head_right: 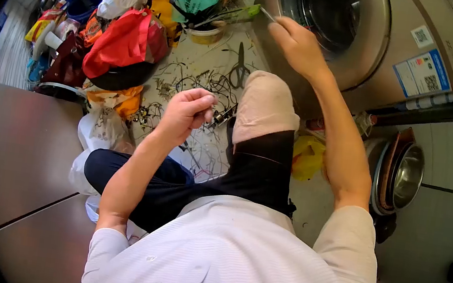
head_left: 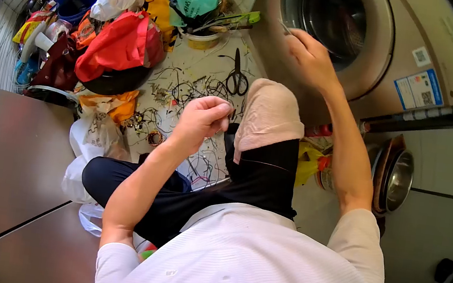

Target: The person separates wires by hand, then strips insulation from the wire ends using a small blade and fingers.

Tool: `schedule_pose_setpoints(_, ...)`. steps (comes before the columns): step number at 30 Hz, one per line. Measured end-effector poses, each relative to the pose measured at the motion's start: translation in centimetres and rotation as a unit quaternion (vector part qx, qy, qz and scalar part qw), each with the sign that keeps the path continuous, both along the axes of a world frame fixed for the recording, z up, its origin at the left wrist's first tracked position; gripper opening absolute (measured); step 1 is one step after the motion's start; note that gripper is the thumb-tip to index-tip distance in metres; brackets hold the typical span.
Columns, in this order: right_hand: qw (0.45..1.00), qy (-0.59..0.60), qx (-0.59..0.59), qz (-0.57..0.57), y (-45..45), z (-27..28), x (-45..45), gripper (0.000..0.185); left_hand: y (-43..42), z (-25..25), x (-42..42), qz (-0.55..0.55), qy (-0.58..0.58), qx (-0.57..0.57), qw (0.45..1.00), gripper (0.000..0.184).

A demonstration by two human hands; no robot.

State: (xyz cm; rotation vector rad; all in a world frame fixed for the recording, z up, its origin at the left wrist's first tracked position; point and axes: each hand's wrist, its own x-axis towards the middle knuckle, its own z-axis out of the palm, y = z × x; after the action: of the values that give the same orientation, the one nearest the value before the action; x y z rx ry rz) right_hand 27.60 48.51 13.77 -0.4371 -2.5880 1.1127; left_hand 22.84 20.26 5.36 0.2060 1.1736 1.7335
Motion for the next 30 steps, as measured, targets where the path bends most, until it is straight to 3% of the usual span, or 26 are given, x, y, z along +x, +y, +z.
schedule_pose_setpoints(2,0.999,-0.032,-0.014,-0.030,1.0,0.1,3.9,0.037,1.4,0.3,1.4,-0.010,0.013,-0.008,1.000,0.012)
schedule_pose_setpoints(4,0.992,0.058,0.047,-0.104,0.4,-1.3,7.2,0.033,2.7,0.7,2.3,-0.030,0.023,-0.038,0.999,0.011)
schedule_pose_setpoints(7,0.992,0.051,0.042,-0.112,-1.8,-2.5,10.9,0.028,4.5,0.5,3.2,-0.040,0.047,-0.065,0.996,0.011)
schedule_pose_setpoints(11,0.982,0.119,0.148,0.017,-4.6,-4.5,13.1,0.031,7.3,0.7,3.8,-0.071,0.103,-0.127,0.984,0.012)
schedule_pose_setpoints(16,0.988,0.093,0.119,0.032,-5.1,-7.0,13.2,0.025,8.1,3.2,4.0,-0.111,0.148,-0.230,0.955,0.019)
schedule_pose_setpoints(18,0.989,0.094,0.110,0.040,-5.1,-7.6,13.1,0.025,8.3,2.6,4.0,-0.120,0.244,-0.254,0.928,0.024)
schedule_pose_setpoints(22,0.991,0.093,0.089,0.020,-5.0,-7.9,13.4,0.023,8.6,1.8,4.5,-0.103,0.291,-0.253,0.917,0.026)
schedule_pose_setpoints(24,0.992,0.090,0.086,0.014,-5.0,-8.0,13.6,0.022,8.7,1.2,4.9,-0.062,0.369,-0.255,0.892,0.024)
schedule_pose_setpoints(30,0.989,0.094,0.111,-0.002,-5.0,-8.1,13.8,0.021,8.9,-1.1,5.5,-0.008,0.394,-0.209,0.895,0.020)
